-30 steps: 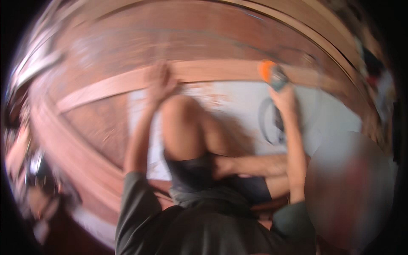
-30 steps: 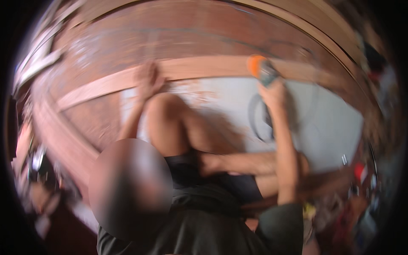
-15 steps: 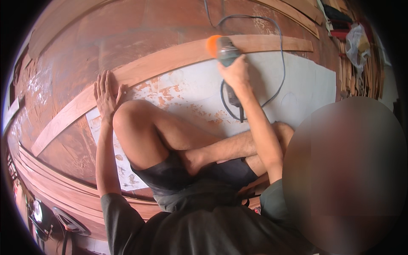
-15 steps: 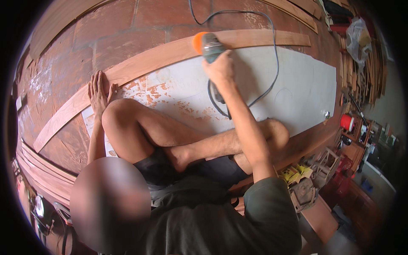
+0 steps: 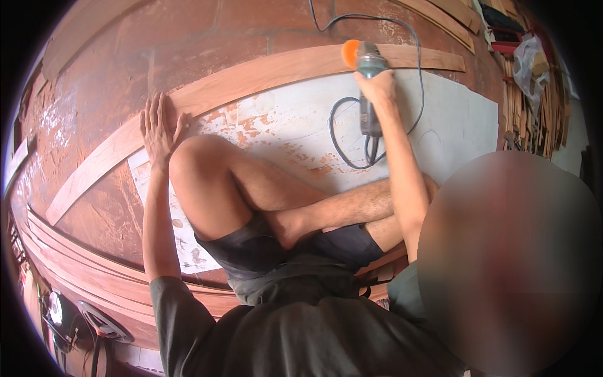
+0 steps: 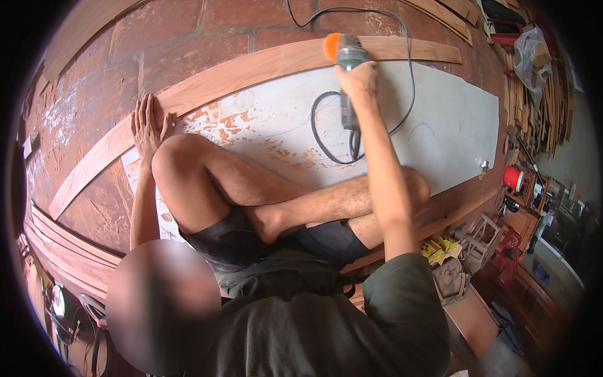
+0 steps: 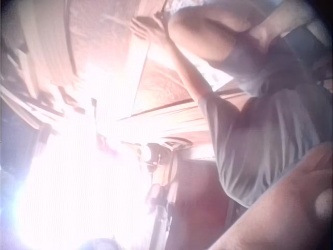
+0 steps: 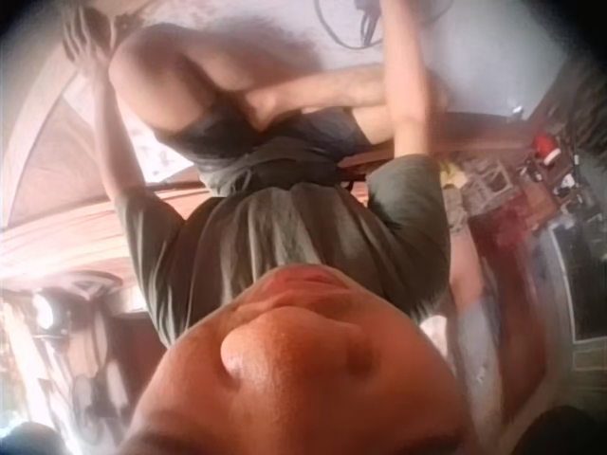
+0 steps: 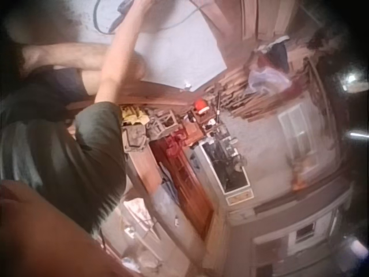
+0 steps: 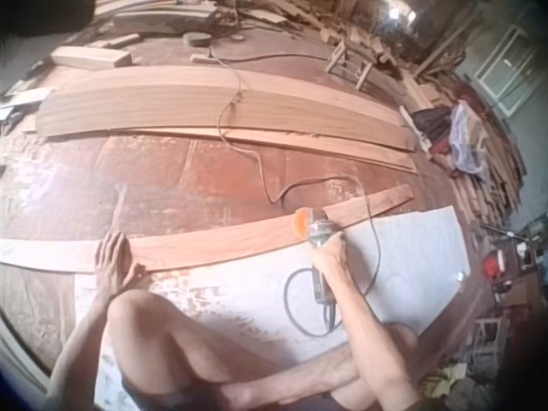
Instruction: The person sits on the floor and uses an electric sander to smooth a long, thin piece of wood. They hold the wood steady with one hand while moving the sander along its length with the other.
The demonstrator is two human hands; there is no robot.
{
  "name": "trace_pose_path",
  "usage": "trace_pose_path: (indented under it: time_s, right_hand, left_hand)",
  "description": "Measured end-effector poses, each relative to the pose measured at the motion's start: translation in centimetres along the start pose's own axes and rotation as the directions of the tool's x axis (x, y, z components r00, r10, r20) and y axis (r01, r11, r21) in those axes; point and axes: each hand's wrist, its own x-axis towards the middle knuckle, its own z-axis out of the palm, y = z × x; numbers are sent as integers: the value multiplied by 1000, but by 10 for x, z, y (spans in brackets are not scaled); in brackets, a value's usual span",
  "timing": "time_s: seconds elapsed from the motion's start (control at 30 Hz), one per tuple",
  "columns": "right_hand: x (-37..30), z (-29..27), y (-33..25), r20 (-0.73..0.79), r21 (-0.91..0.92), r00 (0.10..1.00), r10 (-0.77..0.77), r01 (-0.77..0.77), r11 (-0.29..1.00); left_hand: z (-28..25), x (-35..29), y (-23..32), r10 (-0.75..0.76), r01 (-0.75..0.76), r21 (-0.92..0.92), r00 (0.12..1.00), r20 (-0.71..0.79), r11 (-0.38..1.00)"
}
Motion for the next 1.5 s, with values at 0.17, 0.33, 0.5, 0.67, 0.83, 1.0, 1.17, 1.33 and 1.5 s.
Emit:
trace_pose_path:
  time_s: [0.17, 0.33, 0.5, 0.67, 0.83, 1.0, 1.17, 1.33, 1.5]
  right_hand:
    - [-74, 18, -74, 152, -12, 983, -105, 108, 994]
    - [-95, 37, -87, 223, 51, 943, -246, 241, 969]
    - [-55, 16, -47, 90, -33, 980, -178, 182, 983]
    - [-24, 0, -23, 8, -27, 1000, 11, -11, 1000]
    - [-63, 22, -63, 91, 10, 994, -66, 65, 998]
    - [-107, 41, -106, 203, 69, 950, -238, 229, 971]
    - [-83, 28, -76, 144, -32, 965, -218, 224, 974]
    - [-39, 3, -45, 93, -40, 994, -62, 66, 997]
    - [-74, 27, -75, 93, -4, 994, -65, 65, 998]
  left_hand:
    - [-1, -2, 1, 1, -1, 8, 1000, 3, 1000]
    - [1, 1, 3, -5, 5, 14, 1000, 0, 1000]
    - [7, 0, -2, -13, 13, 13, 1000, 1, 1000]
    - [2, -1, 1, -23, 22, 31, 1000, 12, 999]
    - [-3, 0, 5, -20, 20, 15, 1000, 9, 1000]
    - [2, -1, -1, -14, 14, 51, 1000, -9, 999]
    - [6, -3, -3, -13, 14, 26, 1000, -24, 1000]
    - [-1, 0, 1, -29, 29, 9, 1000, -9, 1000]
    - [1, -1, 1, -19, 20, 7, 1000, -12, 1000]
